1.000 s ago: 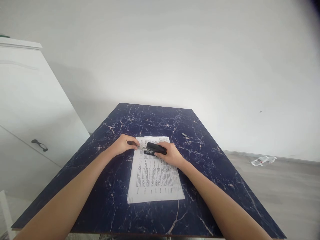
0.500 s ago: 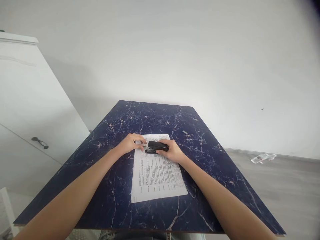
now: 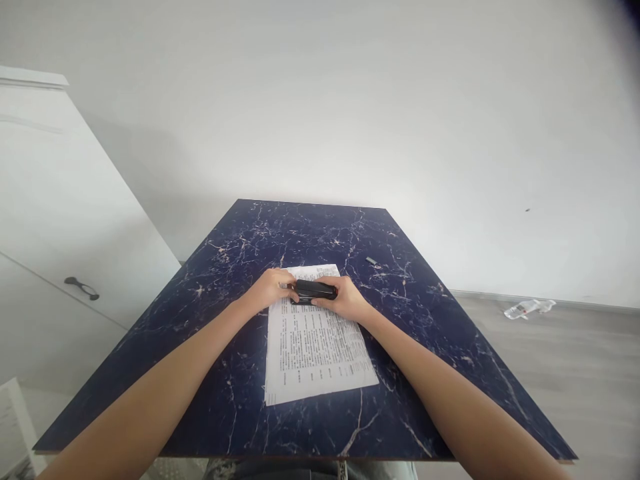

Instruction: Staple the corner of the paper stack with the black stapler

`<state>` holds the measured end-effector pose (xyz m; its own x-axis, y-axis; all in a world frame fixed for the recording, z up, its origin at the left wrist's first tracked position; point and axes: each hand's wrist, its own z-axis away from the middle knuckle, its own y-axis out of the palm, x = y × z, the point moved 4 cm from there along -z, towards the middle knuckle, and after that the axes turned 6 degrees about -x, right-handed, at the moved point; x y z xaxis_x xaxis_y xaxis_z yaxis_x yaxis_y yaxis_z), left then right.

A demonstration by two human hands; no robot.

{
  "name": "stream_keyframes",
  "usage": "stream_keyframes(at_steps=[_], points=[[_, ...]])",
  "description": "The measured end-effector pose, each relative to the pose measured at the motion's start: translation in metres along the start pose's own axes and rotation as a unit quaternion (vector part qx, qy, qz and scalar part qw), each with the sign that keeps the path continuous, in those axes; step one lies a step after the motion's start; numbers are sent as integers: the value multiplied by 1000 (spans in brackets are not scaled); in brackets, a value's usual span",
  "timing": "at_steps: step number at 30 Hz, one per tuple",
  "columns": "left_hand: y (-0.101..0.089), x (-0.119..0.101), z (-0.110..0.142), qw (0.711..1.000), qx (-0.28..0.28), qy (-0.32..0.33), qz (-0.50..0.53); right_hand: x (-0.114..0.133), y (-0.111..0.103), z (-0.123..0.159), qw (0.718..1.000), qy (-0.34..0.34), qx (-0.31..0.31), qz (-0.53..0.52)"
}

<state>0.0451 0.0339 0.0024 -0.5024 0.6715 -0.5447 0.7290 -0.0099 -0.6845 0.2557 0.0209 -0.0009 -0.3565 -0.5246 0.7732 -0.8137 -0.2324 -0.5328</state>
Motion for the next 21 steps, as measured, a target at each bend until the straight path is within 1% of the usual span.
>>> stream_keyframes(at_steps=[3,5,7,9,11,19,21], points=[[-4,0,1,1000,8,-6,5,2,0,0,1000,-12,-5,22],[-9,3,3,999,21,-24,14,3,-1,1,999,-20,-16,39],[-15,10,7,997,18,-65,23,3,-4,2,998,-20,-27,53],[-22,17,11,993,-2,-114,25,3,-9,3,997,-11,-39,66],[-25,21,14,990,-9,-140,31,2,-12,4,997,2,-41,71],[-20,15,14,988,42,-122,84,3,-15,4,999,11,-26,47],[-18,13,14,987,41,-120,99,2,-14,4,999,11,-12,29]])
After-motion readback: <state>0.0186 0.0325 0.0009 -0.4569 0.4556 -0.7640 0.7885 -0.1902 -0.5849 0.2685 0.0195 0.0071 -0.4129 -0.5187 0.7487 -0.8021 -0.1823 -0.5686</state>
